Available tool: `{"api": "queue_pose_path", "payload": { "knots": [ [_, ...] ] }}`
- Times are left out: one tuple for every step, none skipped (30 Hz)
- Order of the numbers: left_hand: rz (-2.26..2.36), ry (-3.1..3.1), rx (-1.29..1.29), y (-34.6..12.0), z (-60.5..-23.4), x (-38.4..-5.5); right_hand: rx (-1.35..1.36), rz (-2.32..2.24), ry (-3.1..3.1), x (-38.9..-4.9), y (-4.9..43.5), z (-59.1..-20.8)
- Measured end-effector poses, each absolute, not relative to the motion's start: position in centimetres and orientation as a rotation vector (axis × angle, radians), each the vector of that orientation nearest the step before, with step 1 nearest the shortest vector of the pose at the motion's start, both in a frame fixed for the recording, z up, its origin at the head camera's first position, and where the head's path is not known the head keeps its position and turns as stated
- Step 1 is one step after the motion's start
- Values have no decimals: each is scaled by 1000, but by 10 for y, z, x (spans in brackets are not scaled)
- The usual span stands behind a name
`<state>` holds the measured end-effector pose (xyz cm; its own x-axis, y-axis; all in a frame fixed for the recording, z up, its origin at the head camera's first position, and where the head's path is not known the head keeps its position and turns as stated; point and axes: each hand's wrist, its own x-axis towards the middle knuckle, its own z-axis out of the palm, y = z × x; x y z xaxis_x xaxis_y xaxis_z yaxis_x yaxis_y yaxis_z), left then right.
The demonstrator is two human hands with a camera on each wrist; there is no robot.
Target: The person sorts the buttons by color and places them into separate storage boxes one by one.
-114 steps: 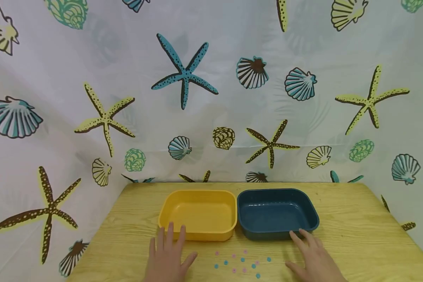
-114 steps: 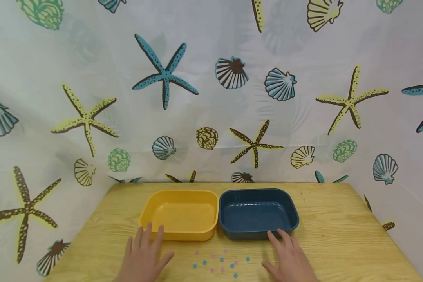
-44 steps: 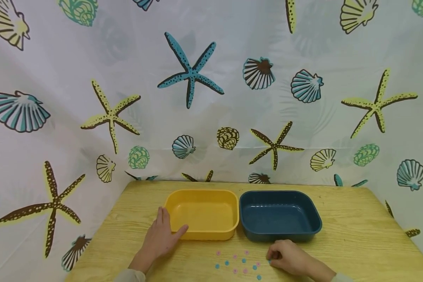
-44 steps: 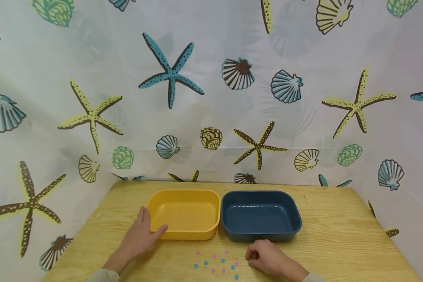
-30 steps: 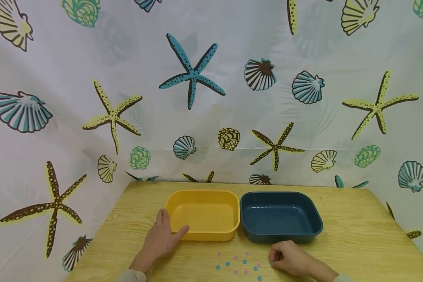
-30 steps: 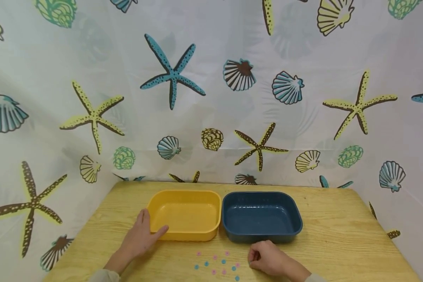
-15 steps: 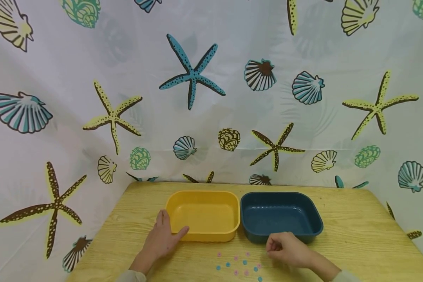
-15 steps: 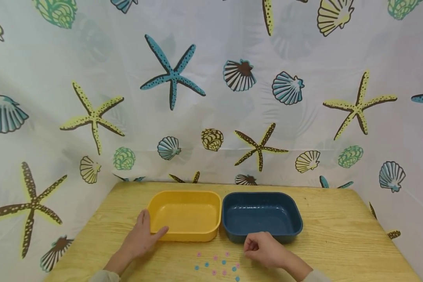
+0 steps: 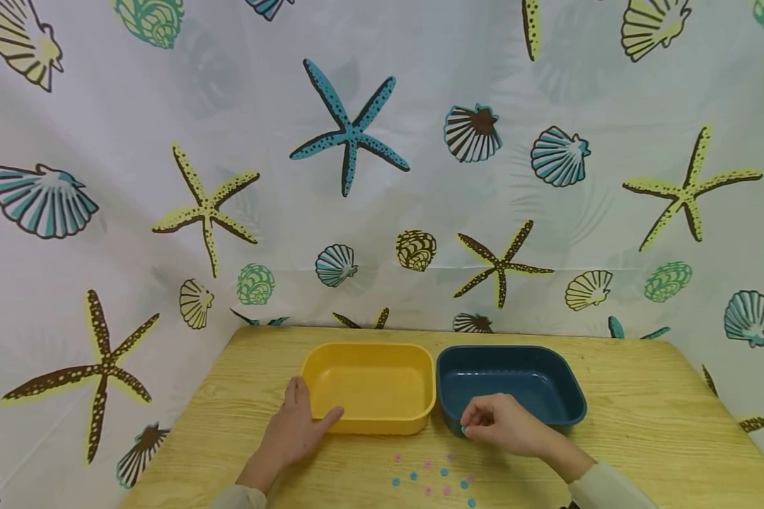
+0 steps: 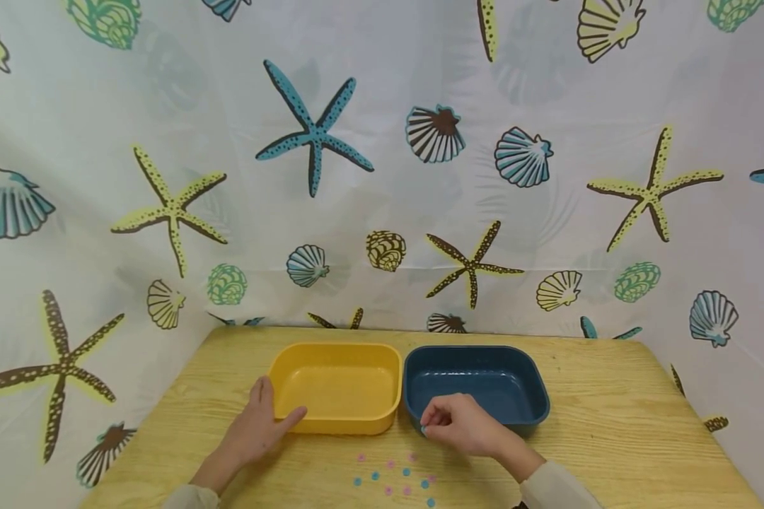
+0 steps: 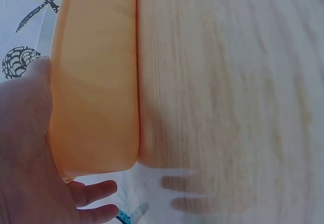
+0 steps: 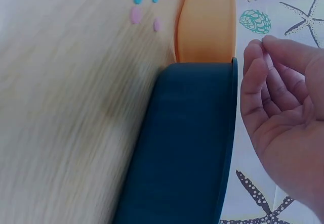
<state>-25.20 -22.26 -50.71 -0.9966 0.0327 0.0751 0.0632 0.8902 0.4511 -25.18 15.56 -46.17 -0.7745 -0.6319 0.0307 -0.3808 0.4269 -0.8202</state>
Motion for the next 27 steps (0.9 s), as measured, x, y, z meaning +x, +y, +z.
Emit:
{"api": "queue_pose_path", "payload": {
  "knots": [
    [-720, -2991, -76, -223, -507, -252, -866, -1274, 2402, -253, 154, -461],
    [-723, -2993, -75, -223, -507, -252, -856, -1271, 2406, -255, 152, -461],
    [-730, -2994, -76, -223, -507, -252, -847, -1274, 2406, -256, 150, -461],
    [-737, -2994, -75, -223, -507, -251, -840, -1275, 2406, -258, 149, -461],
    [-740, -2993, -77, -223, -507, -251, -834, -1275, 2409, -259, 148, -461],
    [-740, -2992, -79, -223, -507, -251, -830, -1276, 2412, -260, 146, -461],
    [-740, -2990, -79, -223, -507, -251, -824, -1282, 2411, -261, 145, -460],
    [-738, -2988, -81, -223, -508, -251, -818, -1287, 2411, -262, 143, -460],
    [-736, -2985, -83, -223, -508, -251, -811, -1295, 2408, -263, 142, -459],
    [-729, -2982, -85, -223, -507, -251, -803, -1301, 2407, -264, 140, -459],
    [-724, -2981, -89, -223, -508, -252, -795, -1307, 2405, -265, 139, -458],
    [-725, -2979, -92, -223, -508, -252, -789, -1310, 2406, -266, 137, -457],
    [-723, -2977, -95, -223, -508, -252, -787, -1315, 2405, -268, 136, -457],
    [-723, -2976, -99, -224, -508, -252, -788, -1320, 2405, -269, 134, -457],
    [-723, -2975, -100, -224, -508, -252, -788, -1328, 2402, -271, 133, -457],
    [-725, -2977, -101, -224, -508, -252, -794, -1336, 2402, -273, 131, -457],
    [-726, -2978, -100, -224, -509, -252, -799, -1344, 2401, -274, 129, -457],
    [-724, -2982, -97, -224, -509, -252, -795, -1357, 2395, -276, 128, -458],
    [-722, -2985, -93, -224, -509, -253, -792, -1370, 2389, -278, 126, -458],
    [-721, -2989, -89, -224, -509, -253, -785, -1380, 2384, -280, 125, -458],
    [-723, -2992, -85, -224, -509, -253, -783, -1384, 2386, -281, 123, -457],
    [-723, -2995, -82, -224, -508, -252, -783, -1380, 2393, -283, 121, -457],
    [-722, -2997, -79, -223, -507, -252, -776, -1378, 2395, -284, 119, -456],
    [-726, -2995, -78, -223, -507, -252, -771, -1375, 2398, -286, 118, -456],
    [-728, -2994, -79, -223, -506, -251, -775, -1368, 2406, -287, 116, -455],
    [-730, -2992, -80, -223, -505, -250, -780, -1361, 2413, -288, 114, -454],
    [-733, -2991, -82, -223, -504, -250, -788, -1353, 2419, -289, 112, -453]
  ]
}}
